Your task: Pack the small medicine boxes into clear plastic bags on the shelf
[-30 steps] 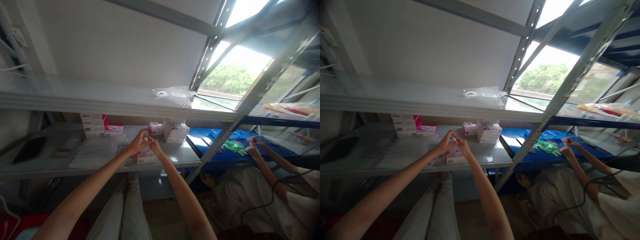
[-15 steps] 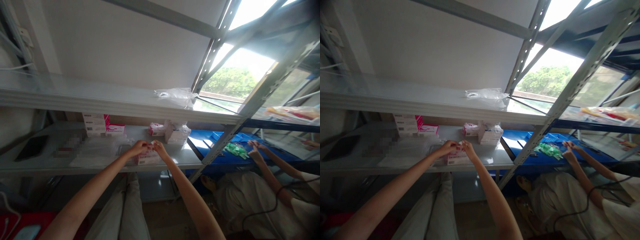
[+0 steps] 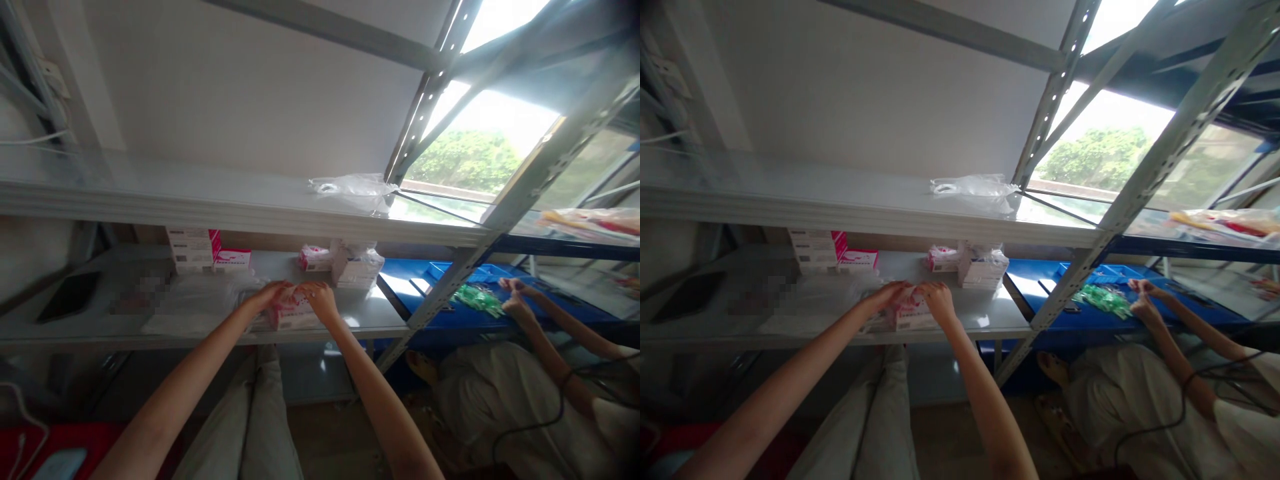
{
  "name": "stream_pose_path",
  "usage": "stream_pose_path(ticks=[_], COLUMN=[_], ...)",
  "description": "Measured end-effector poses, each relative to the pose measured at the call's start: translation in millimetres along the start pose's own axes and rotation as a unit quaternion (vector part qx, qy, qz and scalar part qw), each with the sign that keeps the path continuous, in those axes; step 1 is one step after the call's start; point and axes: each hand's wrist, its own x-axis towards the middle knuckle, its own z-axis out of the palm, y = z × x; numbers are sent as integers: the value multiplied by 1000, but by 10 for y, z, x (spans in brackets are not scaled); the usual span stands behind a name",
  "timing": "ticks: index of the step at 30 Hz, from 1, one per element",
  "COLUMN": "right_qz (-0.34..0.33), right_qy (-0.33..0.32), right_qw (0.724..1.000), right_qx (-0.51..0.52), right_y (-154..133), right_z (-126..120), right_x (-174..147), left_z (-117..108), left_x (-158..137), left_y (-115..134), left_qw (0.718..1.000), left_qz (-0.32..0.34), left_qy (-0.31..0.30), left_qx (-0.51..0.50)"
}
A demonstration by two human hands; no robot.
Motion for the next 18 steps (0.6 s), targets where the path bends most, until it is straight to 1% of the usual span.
stream_pose_path(ticks=[3,4,5,6,9,12,14,16,18], right_qz=[40,46,46,43,43,69,115,173,217], right_qy=[91,110,121,127,145,177,214,252,276], right_qw=[995,992,991,990,987,981,969,950,934], right_qx=[-27,-34,-39,-44,-51,-47,-50,-63,-71], right_y=[-25,-38,-53,-68,-94,-41,45,149,241], right_z=[118,154,186,212,255,253,251,276,338], right_x=[-13,-15,-16,-18,-37,-113,-221,-379,-551], left_z=[0,5,13,23,51,31,-26,-98,-148], left_x=[-12,-19,-26,-33,-71,-185,-317,-472,-615], left_y=[-11,-28,-50,-76,-164,-237,-272,-306,-354], left_qw=[996,994,993,995,994,983,971,956,934], left_qz=[-16,-21,-25,-29,-34,0,38,65,74], left_qy=[-43,-45,-33,-7,97,178,207,213,215], left_qx=[-79,-99,-108,-99,-22,52,110,192,275])
